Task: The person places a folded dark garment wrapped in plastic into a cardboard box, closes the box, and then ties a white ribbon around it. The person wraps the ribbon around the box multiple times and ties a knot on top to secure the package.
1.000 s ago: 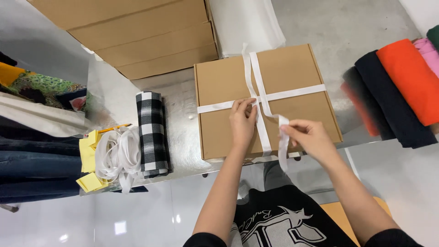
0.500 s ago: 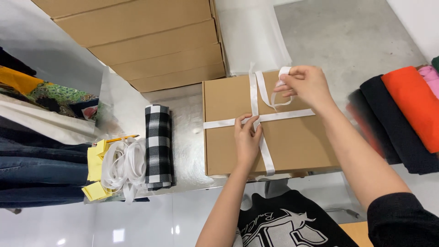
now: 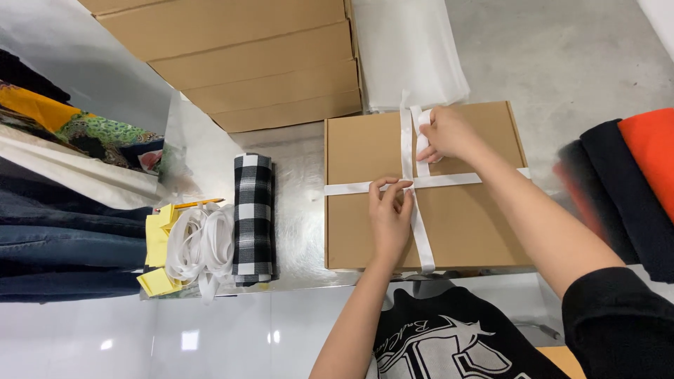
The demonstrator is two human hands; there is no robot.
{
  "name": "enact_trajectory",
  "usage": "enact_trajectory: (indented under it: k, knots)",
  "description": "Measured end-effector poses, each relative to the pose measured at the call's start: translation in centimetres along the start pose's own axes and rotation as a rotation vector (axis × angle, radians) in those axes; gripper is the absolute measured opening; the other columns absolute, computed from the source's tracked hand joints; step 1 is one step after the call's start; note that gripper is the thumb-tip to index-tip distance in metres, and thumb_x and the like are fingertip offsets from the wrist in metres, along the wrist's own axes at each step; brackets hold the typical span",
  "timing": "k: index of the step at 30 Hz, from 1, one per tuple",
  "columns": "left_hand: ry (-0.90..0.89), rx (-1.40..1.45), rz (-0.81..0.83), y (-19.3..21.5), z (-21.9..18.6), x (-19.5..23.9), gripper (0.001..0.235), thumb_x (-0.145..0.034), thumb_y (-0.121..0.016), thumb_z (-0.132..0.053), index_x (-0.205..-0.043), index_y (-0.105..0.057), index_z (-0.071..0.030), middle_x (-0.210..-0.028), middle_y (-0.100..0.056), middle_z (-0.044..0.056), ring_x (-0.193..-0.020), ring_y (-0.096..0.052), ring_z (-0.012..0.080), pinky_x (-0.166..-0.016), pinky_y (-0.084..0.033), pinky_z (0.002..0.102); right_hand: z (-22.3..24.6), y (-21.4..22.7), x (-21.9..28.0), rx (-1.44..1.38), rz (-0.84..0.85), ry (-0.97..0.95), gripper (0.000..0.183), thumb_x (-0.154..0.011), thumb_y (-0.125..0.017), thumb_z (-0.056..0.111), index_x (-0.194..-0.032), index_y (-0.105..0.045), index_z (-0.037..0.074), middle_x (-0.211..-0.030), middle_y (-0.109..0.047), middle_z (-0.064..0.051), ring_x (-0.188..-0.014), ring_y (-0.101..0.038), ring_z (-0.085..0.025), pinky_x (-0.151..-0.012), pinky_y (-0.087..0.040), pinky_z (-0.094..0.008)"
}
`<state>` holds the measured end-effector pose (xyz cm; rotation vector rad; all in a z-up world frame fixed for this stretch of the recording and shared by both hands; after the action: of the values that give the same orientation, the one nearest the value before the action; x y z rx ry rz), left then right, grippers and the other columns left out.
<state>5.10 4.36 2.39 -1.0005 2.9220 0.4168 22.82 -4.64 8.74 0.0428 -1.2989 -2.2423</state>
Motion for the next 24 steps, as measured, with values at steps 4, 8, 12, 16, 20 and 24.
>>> enact_trajectory:
  k: [4, 8, 12, 16, 20, 24]
  knots:
    - [-0.065, -0.017, -0.035, 0.3, -0.6, 0.3, 0.017, -0.095, -0.073, -0.003, -0.105, -0.077, -0.016, -0.120, -0.057, 0.001, -0.071, -0.060, 0.0144, -0.068, -0.056, 0.029, -0.4, -0.7, 0.0, -0.450, 0.203, -0.131, 0.036, -0.109, -0.047, 0.006, -0.129, -0.044, -0.023, -0.089, -0.067, -0.045, -0.067, -0.076, -0.046, -0.060, -0.068, -0.045]
    - [-0.175, -0.170, 0.017, 0.2, -2.2, 0.5, 0.012, -0.095, -0.074, -0.009, -0.102, -0.077, -0.018, -0.120, -0.056, -0.001, -0.092, -0.057, 0.0191, -0.081, -0.052, 0.032, -2.6, -2.7, 0.2, -0.363, 0.284, -0.135, 0.042, -0.105, -0.055, 0.010, -0.130, -0.052, -0.023, -0.077, -0.071, -0.038, -0.060, -0.076, -0.040, -0.055, -0.066, -0.042]
    - [-0.238, -0.398, 0.136, -0.9, -2.6, 0.6, 0.015, -0.094, -0.072, -0.014, -0.099, -0.080, -0.025, -0.122, -0.056, -0.003, -0.105, -0.054, 0.0231, -0.089, -0.050, 0.036, -6.0, -2.3, 1.2, -0.068, -0.024, 0.021, 0.056, -0.087, -0.087, 0.034, -0.130, -0.073, 0.001, -0.099, -0.080, -0.018, -0.106, -0.076, -0.037, -0.092, -0.061, -0.050]
    - [-0.231, -0.339, 0.092, -0.5, -2.7, 0.5, 0.017, -0.092, -0.070, -0.009, -0.097, -0.079, -0.023, -0.120, -0.056, 0.000, -0.103, -0.056, 0.0255, -0.091, -0.052, 0.037, -5.1, -1.1, 7.6, -0.094, -0.152, 0.147, 0.048, -0.085, -0.091, 0.030, -0.122, -0.072, 0.007, -0.097, -0.069, -0.011, -0.098, -0.070, -0.033, -0.086, -0.059, -0.045]
    - [-0.191, -0.191, 0.006, 0.4, -2.6, 0.4, 0.021, -0.092, -0.066, -0.002, -0.097, -0.077, -0.018, -0.117, -0.057, 0.001, -0.094, -0.054, 0.0208, -0.087, -0.052, 0.034, -6.9, -4.5, 11.1, -0.063, -0.102, 0.219, 0.059, -0.077, -0.093, 0.039, -0.129, -0.073, 0.022, -0.134, -0.059, -0.011, -0.120, -0.063, -0.038, -0.104, -0.054, -0.050]
    - [-0.193, -0.148, 0.015, 0.2, -2.1, 0.2, 0.023, -0.090, -0.066, -0.002, -0.097, -0.078, -0.019, -0.117, -0.057, 0.002, -0.096, -0.055, 0.0217, -0.089, -0.052, 0.036, -7.9, -5.5, 11.9, -0.061, -0.368, 0.300, 0.012, -0.093, -0.083, 0.022, -0.105, -0.083, 0.024, -0.130, -0.062, 0.005, -0.106, -0.064, -0.022, -0.093, -0.056, -0.036]
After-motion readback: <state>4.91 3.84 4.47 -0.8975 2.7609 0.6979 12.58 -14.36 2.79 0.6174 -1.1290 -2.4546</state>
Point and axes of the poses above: each hand's wrist, its own x-axis away from the middle knuckle, its own y-axis out of the back of the hand, z = x × y, the point moved 8 cm from there along -x, towards the middle knuckle
